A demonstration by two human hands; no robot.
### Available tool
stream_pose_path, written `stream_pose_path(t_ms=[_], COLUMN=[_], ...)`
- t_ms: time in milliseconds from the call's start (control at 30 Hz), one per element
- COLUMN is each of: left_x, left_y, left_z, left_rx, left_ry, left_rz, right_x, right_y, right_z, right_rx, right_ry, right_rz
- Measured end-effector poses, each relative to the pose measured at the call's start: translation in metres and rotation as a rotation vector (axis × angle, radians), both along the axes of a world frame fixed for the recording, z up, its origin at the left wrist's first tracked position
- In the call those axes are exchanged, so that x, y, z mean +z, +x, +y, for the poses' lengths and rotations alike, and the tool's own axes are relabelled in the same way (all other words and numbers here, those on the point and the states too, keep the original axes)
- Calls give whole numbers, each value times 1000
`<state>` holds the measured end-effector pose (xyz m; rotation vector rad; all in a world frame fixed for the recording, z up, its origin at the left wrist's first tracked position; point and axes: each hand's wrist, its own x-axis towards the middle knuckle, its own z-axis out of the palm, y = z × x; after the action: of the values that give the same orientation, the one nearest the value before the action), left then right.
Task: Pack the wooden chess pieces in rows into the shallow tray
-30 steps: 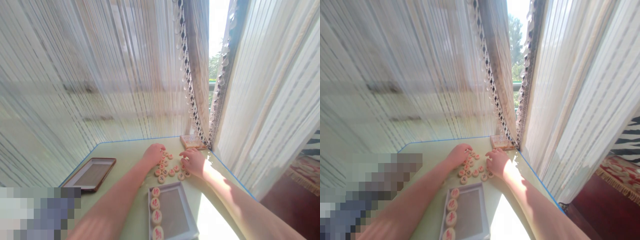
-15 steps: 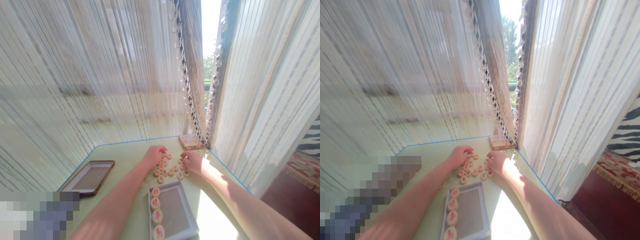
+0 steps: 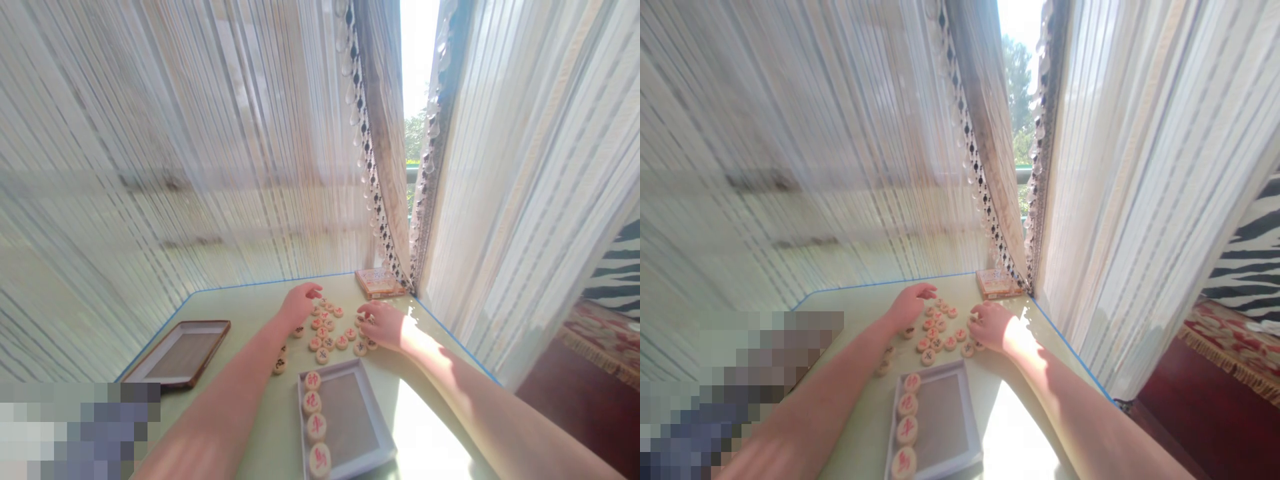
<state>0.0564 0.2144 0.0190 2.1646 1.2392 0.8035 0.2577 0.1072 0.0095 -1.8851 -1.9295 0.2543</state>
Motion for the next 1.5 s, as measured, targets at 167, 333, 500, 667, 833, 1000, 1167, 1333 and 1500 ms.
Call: stream_pose_path(t_ms=[167, 333, 500, 667, 833, 1000, 1167, 1333, 1500], left_x=[8, 14, 23, 49, 53, 47, 55, 56, 57], left_y=[-10, -12, -4, 3, 7, 2, 2, 9, 4], left_z=[5, 4, -10, -37, -50, -42, -44, -50, -47], left_rx=[7, -1, 7, -5, -99, -104, -173, -216, -235], left_ry=[-27, -170, -1, -111, -239, -341, -364, -231, -193], left_rz=[178, 296, 440, 762, 810, 717, 815, 897, 871], right_x=[-7, -14, -13, -15, -18, -13, -10, -12, -12], right_y=[3, 1, -3, 0, 6, 5, 2, -2, -1], right_z=[4, 6, 2, 2, 4, 2, -1, 0, 1], right_rx=[18, 175, 228, 222, 230, 235, 272, 276, 242], right_ry=[8, 100, 144, 201, 267, 296, 308, 302, 288], right_rz=[-26, -7, -17, -48, -61, -75, -124, -93, -58])
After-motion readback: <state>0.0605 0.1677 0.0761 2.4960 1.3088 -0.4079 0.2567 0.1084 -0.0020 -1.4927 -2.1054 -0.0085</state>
